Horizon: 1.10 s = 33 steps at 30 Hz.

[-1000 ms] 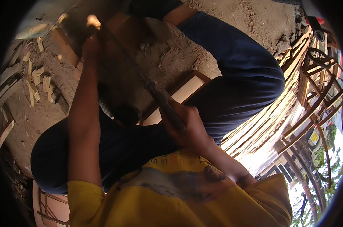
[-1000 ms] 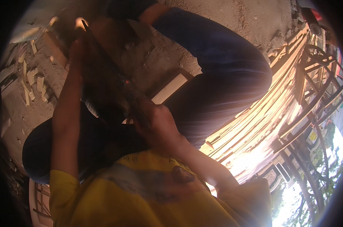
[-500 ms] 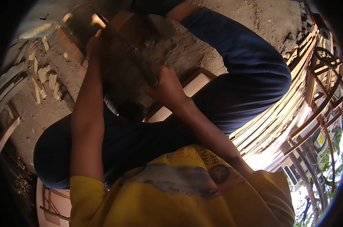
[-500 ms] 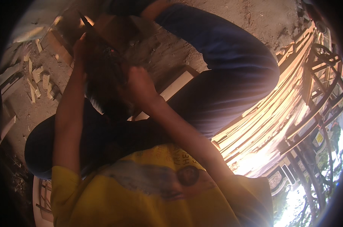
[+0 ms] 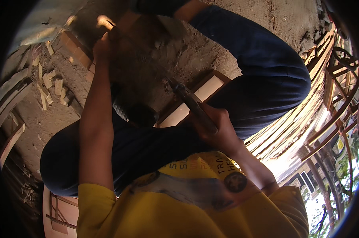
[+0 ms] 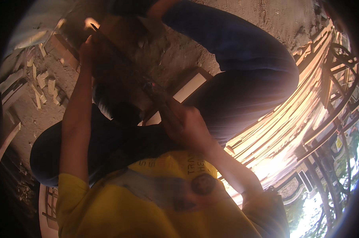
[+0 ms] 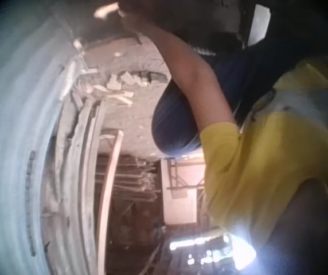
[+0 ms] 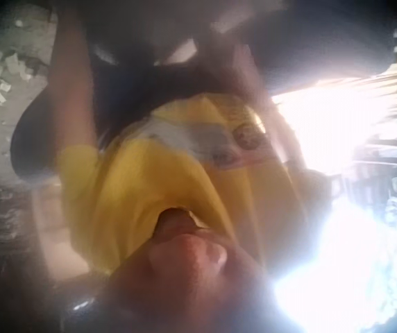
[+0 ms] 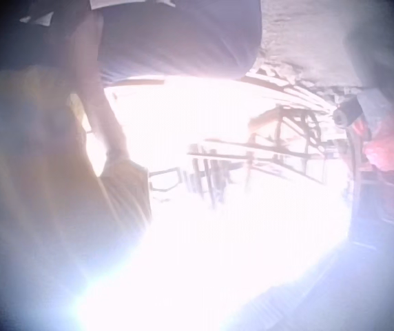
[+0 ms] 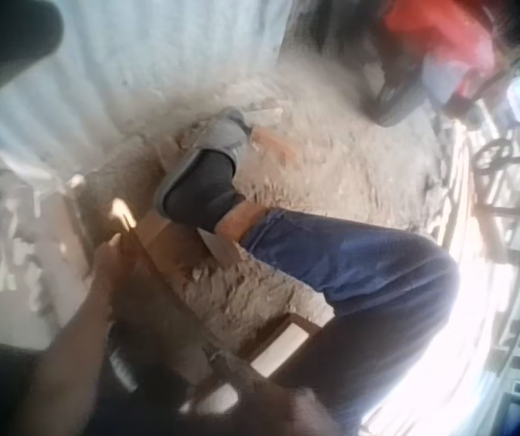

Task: The person sits on the ground and uses a hand saw to cut a small piece of wood held between their legs. They repeatedly saw back and forth along the wood, producing sawdust.

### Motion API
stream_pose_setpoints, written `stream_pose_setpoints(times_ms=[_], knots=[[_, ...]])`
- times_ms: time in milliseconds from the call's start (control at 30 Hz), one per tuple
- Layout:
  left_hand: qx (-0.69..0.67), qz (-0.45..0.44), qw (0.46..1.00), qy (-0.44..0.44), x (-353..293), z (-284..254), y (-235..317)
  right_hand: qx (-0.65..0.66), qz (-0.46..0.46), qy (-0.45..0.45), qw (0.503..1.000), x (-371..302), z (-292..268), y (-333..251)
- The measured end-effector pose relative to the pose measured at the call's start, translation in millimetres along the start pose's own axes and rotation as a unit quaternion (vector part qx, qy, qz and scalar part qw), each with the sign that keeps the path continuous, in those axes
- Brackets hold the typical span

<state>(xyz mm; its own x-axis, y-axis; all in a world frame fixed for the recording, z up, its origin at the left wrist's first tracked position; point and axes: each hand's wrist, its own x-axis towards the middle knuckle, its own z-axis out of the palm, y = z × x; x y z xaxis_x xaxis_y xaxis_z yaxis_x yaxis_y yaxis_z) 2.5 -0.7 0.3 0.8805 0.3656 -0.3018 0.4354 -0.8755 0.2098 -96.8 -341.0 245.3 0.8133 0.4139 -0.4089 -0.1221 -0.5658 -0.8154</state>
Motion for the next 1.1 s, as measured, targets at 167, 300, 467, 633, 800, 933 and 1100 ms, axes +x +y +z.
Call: stream_pose_setpoints(times_ms=[167,300,467,633,800,933,1100], knots=[[-0.030,0.044,0.998,0.018,-5,6,-1,-0.029,0.031,-0.030,0.999,26,12,-2],[-0.037,0.067,0.997,-0.010,-7,0,3,-0.022,0.020,-0.002,1.000,58,38,3],[-0.027,0.015,0.999,0.017,2,6,-9,0.069,0.061,0.019,0.996,-23,-3,-2],[-0.040,0.031,0.999,0.002,-9,-4,14,-0.061,-0.081,0.043,0.994,95,47,21],[-0.015,0.016,1.000,0.007,3,3,-10,0.043,0.011,0.019,0.999,-9,3,2],[-0.053,0.030,0.998,-0.004,-6,-2,9,0.000,0.013,0.002,1.000,35,20,17],[-0.022,0.021,1.000,0.000,0,7,-13,-0.025,-0.001,-0.013,1.000,52,29,-1]])
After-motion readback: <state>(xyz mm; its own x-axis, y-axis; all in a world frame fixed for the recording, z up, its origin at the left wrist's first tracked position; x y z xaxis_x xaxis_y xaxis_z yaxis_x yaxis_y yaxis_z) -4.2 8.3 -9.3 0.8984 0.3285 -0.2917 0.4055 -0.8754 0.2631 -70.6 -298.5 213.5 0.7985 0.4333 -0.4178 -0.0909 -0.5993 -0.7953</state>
